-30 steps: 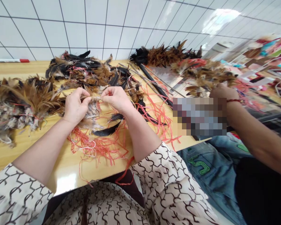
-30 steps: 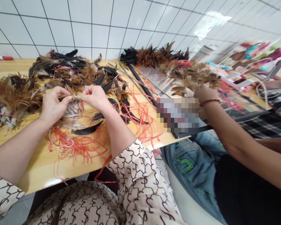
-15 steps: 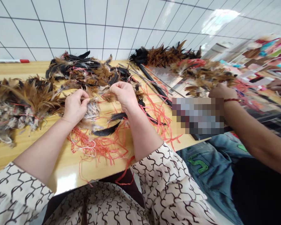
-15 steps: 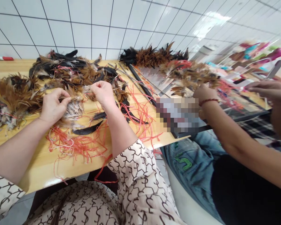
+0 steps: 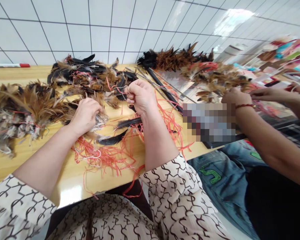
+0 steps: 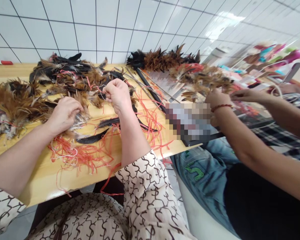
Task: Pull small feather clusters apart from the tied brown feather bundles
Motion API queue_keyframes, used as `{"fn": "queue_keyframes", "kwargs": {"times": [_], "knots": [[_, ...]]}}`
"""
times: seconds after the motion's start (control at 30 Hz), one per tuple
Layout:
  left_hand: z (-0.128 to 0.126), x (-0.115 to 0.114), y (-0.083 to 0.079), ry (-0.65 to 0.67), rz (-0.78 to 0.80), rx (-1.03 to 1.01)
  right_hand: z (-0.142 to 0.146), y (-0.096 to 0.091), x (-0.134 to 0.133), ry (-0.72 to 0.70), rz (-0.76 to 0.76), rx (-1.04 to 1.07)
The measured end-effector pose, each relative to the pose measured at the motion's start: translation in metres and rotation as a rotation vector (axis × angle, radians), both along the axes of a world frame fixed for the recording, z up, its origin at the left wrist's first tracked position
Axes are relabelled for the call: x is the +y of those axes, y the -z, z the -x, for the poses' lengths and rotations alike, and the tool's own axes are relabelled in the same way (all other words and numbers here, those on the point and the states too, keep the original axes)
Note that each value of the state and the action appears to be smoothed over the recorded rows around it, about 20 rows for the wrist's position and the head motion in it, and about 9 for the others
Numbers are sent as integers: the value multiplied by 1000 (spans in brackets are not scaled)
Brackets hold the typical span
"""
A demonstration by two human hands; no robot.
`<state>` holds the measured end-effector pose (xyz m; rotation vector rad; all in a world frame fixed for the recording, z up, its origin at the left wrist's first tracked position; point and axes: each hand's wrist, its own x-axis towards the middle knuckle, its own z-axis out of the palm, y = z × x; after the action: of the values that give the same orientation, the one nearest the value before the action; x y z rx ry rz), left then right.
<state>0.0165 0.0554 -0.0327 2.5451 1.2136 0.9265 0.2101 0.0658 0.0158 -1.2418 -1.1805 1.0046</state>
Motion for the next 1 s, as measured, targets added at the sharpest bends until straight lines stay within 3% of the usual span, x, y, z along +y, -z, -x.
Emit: {"fn": "queue_keyframes", "kwargs": {"times": [0.27,0.4,0.53,0.73,0.9,1.0], "knots": [[2,3,2,45,27,117,-1,5,-1,-2,-7,-535],[2,3,1,60,9,113,4,13,0,-43,144,-909],[2,3,4,59,-6,107,19,20,0,-43,222,-1061],[0,0,5,13,-20,24,20,18,1,-30,89,-929],[-4,-5,-4,-123,29,-167,15,10,-2,-168,-73,-562],[-4,-5,-8,-206,127,-379,21,8,-7,-264,-98,-478]]}}
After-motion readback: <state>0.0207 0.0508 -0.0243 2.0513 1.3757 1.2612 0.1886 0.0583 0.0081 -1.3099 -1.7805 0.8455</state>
